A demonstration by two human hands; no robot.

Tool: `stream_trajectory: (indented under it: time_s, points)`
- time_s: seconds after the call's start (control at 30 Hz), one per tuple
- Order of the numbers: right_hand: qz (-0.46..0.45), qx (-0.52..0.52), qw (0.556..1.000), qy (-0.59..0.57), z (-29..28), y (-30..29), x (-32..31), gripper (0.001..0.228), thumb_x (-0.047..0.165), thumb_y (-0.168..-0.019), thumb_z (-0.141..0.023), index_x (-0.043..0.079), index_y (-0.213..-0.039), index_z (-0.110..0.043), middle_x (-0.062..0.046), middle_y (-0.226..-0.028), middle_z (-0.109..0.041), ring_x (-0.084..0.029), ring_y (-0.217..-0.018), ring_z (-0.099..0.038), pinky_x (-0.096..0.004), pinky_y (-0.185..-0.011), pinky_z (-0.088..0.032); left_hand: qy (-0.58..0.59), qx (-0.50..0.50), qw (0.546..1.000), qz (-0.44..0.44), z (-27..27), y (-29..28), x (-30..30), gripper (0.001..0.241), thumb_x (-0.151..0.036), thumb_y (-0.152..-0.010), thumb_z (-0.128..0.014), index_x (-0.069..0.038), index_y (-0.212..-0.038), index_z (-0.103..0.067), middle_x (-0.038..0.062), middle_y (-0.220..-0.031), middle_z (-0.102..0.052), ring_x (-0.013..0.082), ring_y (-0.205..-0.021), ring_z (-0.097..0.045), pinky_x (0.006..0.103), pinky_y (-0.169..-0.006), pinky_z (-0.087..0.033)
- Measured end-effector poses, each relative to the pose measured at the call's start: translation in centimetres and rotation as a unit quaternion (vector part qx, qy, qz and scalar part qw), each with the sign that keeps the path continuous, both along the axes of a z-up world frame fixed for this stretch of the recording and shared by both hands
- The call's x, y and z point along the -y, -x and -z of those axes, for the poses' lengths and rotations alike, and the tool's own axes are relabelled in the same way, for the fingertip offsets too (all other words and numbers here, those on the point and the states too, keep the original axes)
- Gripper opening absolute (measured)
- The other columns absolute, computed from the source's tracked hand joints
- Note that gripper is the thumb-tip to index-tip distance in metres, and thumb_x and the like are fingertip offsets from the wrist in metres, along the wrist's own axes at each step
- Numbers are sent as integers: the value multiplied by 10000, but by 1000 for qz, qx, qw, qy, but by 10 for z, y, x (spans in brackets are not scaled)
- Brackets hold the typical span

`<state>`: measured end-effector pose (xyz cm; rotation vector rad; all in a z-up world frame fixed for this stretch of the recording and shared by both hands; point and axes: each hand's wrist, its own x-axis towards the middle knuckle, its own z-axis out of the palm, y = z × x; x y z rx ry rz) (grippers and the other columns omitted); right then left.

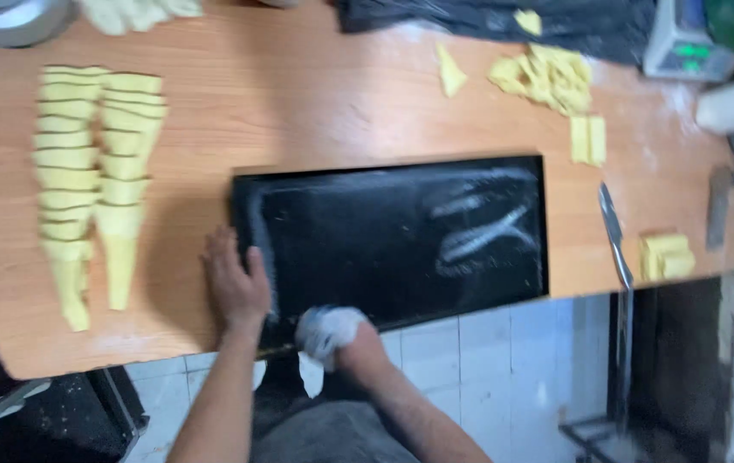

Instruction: The recorder prepares, shapes, and arranges various pieces of dough on a baking tray in a commercial kitchen environment.

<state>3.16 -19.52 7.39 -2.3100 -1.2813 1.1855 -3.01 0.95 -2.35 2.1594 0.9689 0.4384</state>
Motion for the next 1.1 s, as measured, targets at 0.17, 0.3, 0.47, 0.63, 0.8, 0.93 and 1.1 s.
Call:
stream_trajectory:
  time_s: [0.17, 0.3, 0.47, 0.63, 0.8, 0.93, 1.1]
  points:
    - [266, 131, 947, -122, 29, -27, 144, 377, 340, -894, -770, 163, -1223, -721, -81, -1215, -745, -286, -1150, -697, -412, -982, -538, -30, -45, 998, 20, 1, 6, 2, 529, -276, -1098, -545, 21, -1528, -457, 262, -1616, -424, 440, -1547, -324, 555, -1295, -198]
    - [316, 153, 928, -126, -20, -77, 147, 378, 365, -865, -765, 180, -1195, -743, -91, -1224, -748, -314, -1142, -687, -408, -948, -554, -22, -78, 997, 18, -26, 1, 12, 535, -271, -1102, -536, 25, -1536, -435, 265, -1636, -403, 441, -1556, -303, 544, -1294, -195]
    - [270, 153, 946, -92, 22, -83, 115, 307, 368, -856, -772, 163, -1084, -779, -99, -1061, -761, -332, -966, -716, -446, -835, -575, -23, -86, 996, 29, -15, -11, 5, 595, -249, -1078, -528, 51, -1565, -363, 276, -1631, -369, 435, -1560, -274, 536, -1299, -137]
    - [46, 25, 996, -74, 65, -2, 27, 181, 271, -882, -724, 140, -1001, -764, -80, -974, -760, -253, -898, -747, -414, -792, -602, -13, -88, 996, 21, -28, -11, 10, 589, -243, -1084, -511, 47, -1570, -349, 269, -1648, -361, 423, -1573, -257, 530, -1306, -124]
    - [4, -33, 992, -124, 66, 42, -34, 161, 189, -803, -719, 95, -927, -758, -117, -927, -750, -321, -861, -738, -461, -717, -594, -12, -102, 994, 22, -12, -6, 7, 578, -226, -1090, -515, 43, -1577, -357, 280, -1656, -338, 425, -1575, -247, 536, -1305, -115]
    - [-20, 17, 985, -168, 73, 64, -54, 97, 189, -863, -703, 116, -893, -759, -78, -935, -754, -261, -885, -754, -408, -785, -611, 2, -103, 994, 27, -28, -9, 8, 583, -228, -1085, -505, 24, -1583, -339, 262, -1670, -327, 413, -1582, -242, 514, -1317, -125]
    - [5, -27, 999, -34, 31, 17, 5, 225, 236, -806, -766, 90, -977, -747, -101, -917, -739, -241, -834, -738, -408, -714, -608, -10, -127, 990, 55, -28, -5, 8, 598, -210, -1097, -474, 53, -1599, -284, 273, -1689, -287, 418, -1594, -198, 529, -1308, -87]
